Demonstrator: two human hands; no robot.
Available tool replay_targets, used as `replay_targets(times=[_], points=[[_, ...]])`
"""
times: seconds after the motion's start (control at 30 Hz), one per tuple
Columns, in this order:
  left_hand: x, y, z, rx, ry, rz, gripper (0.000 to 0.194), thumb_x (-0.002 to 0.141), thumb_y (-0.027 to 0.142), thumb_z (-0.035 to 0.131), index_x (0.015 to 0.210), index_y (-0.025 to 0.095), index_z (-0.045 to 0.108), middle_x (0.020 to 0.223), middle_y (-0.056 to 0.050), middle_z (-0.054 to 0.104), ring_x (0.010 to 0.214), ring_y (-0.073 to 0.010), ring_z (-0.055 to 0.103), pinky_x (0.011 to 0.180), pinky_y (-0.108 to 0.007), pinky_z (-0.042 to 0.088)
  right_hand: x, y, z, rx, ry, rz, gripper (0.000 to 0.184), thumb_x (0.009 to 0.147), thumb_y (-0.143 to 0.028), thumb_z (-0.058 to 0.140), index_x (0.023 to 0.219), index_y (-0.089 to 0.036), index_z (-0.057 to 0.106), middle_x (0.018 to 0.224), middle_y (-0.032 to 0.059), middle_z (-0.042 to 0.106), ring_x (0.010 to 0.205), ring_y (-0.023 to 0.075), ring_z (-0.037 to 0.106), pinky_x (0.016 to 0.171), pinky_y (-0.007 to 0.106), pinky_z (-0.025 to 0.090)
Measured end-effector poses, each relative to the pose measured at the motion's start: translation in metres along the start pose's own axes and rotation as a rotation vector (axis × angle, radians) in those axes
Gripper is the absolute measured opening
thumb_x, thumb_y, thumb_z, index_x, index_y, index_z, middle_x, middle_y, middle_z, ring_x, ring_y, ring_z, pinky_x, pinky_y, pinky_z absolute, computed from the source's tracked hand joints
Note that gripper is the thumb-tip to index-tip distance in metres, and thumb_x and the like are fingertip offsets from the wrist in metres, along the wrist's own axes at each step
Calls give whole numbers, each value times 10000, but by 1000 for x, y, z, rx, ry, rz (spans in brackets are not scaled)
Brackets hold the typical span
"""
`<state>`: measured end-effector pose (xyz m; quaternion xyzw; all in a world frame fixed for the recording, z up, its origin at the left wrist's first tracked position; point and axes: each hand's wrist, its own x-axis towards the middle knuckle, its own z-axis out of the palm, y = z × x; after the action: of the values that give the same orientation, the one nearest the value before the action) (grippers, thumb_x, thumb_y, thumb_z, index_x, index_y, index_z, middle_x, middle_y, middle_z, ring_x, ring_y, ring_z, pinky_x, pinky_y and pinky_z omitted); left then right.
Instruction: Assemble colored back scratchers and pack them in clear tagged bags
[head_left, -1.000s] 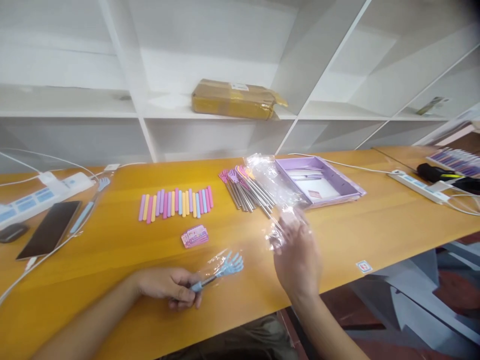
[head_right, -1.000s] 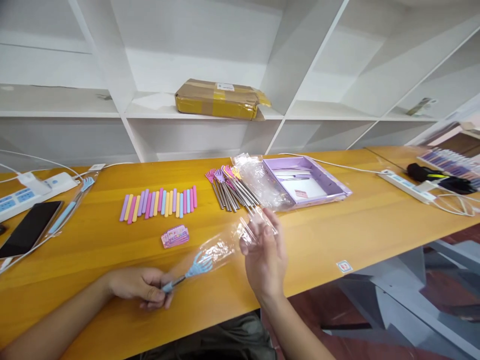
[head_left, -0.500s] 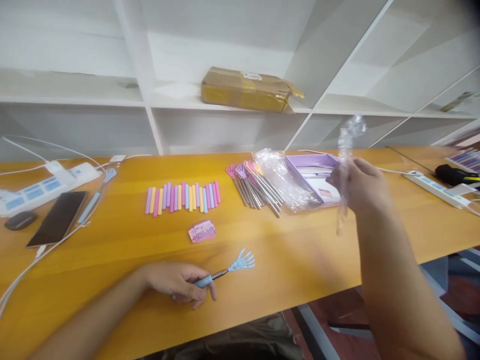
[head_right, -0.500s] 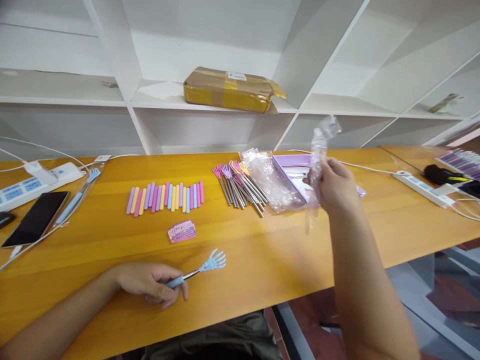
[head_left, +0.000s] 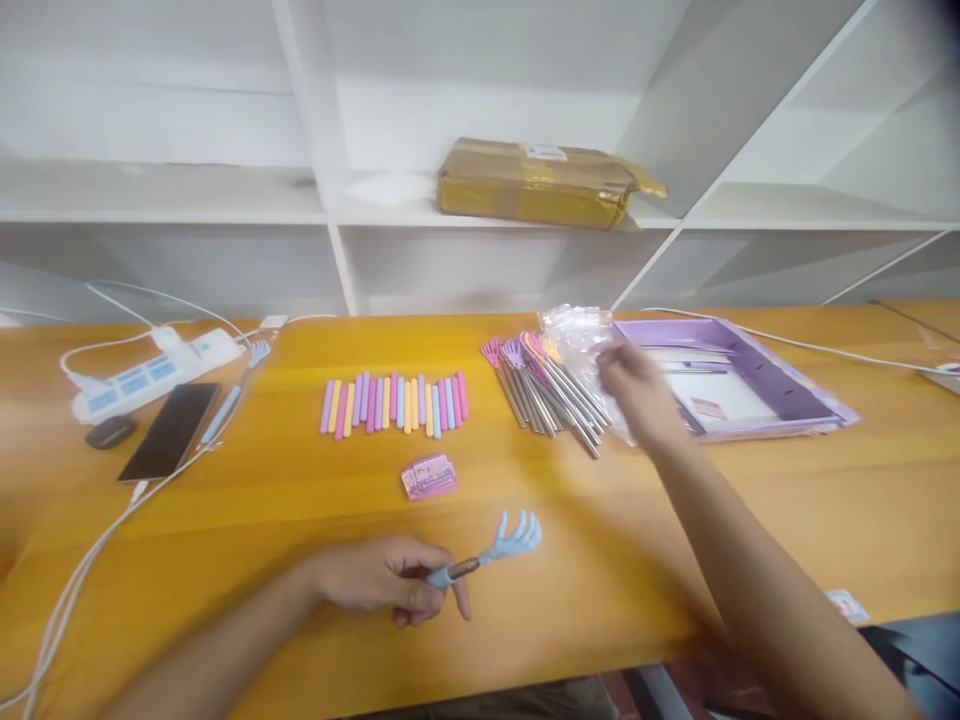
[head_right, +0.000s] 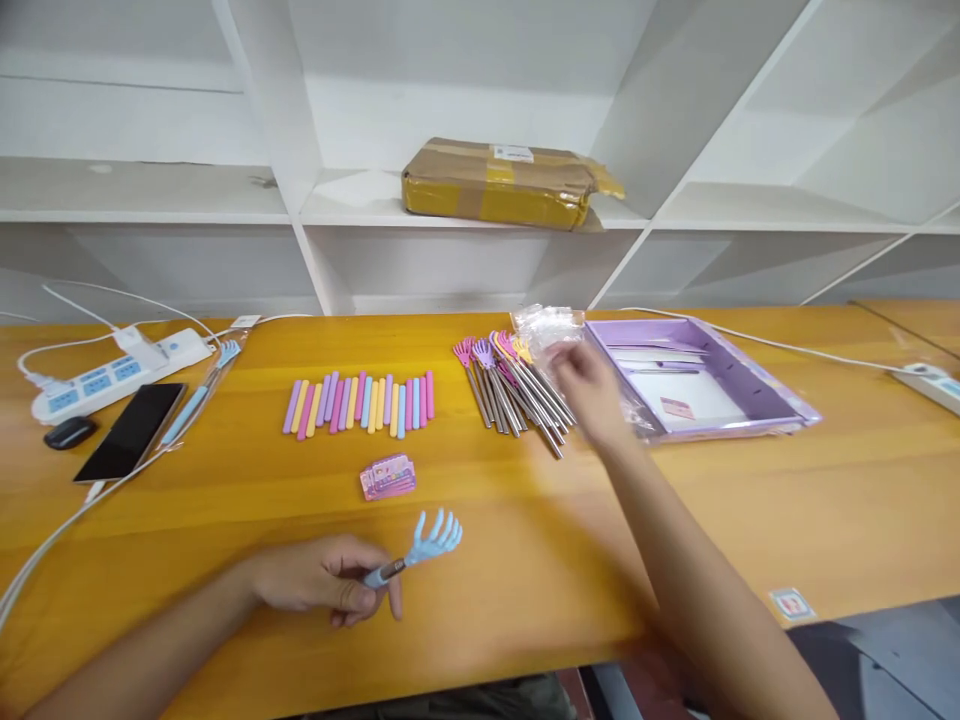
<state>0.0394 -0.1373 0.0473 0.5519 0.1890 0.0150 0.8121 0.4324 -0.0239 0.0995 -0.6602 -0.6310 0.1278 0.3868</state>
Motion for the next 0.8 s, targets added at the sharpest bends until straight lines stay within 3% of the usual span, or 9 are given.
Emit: replay_targets(times=[0.07,0.13,0.17,0.2,0.3,0.43,0.6,0.8], points=[[0,5,8,145,144,61,533,1033,672,600,1228,189,715,782,35,477,673,-119,449,640,-237,392,-61,-29,19,129,-290,-107,288,911,-510,735,995,-234,743,784,0,643,645,151,531,622,283,465],[3,3,13,468,332,103,480,1098,625,490,1137,191,691,832,16,521,732,-141,476,679,-255,381,-116,-55,37,403,-792,-238,344,838,-493,864,1017,-238,720,789,-22,625,616,130,485,570,260,415],[5,0,14,681,423,116,459,1127,578,442,1059,186,670,856,1,555,752,-153,493,688,-267,374,-137,-67,45,478,-901,-247,332,865,-490,857,1008,-233,703,773,-30,602,616,125,469,562,255,383],[8,-5,14,899,500,129,443,1149,520,404,982,183,638,866,-12,579,757,-164,502,683,-279,365,-154,-77,52,508,-933,-248,284,948,-490,780,929,-225,677,746,-34,557,618,123,441,571,262,347],[15,-20,14,1426,651,226,396,1167,340,354,863,195,563,791,-21,566,687,-187,472,613,-315,316,-176,-92,66,595,-925,-91,546,1098,-560,505,671,-221,483,641,-40,368,593,123,318,584,299,256],[19,-28,19,1780,717,360,312,1093,126,369,848,200,547,770,-38,553,681,-212,481,596,-337,338,-187,-89,79,802,-1004,237,659,1046,-765,456,662,-243,340,606,-61,271,572,118,228,552,307,194],[23,-28,30,1865,714,318,303,1027,61,346,856,204,551,758,-55,544,671,-230,482,574,-359,379,-204,-84,89,850,-932,301,703,998,-822,500,642,-234,353,592,-69,280,570,106,232,542,300,176],[23,-29,35,1710,642,204,214,1077,205,451,890,212,556,760,-33,601,636,-222,545,538,-361,369,-213,-89,81,963,-885,386,730,956,-835,551,597,-251,301,544,-81,231,532,99,202,528,297,176]])
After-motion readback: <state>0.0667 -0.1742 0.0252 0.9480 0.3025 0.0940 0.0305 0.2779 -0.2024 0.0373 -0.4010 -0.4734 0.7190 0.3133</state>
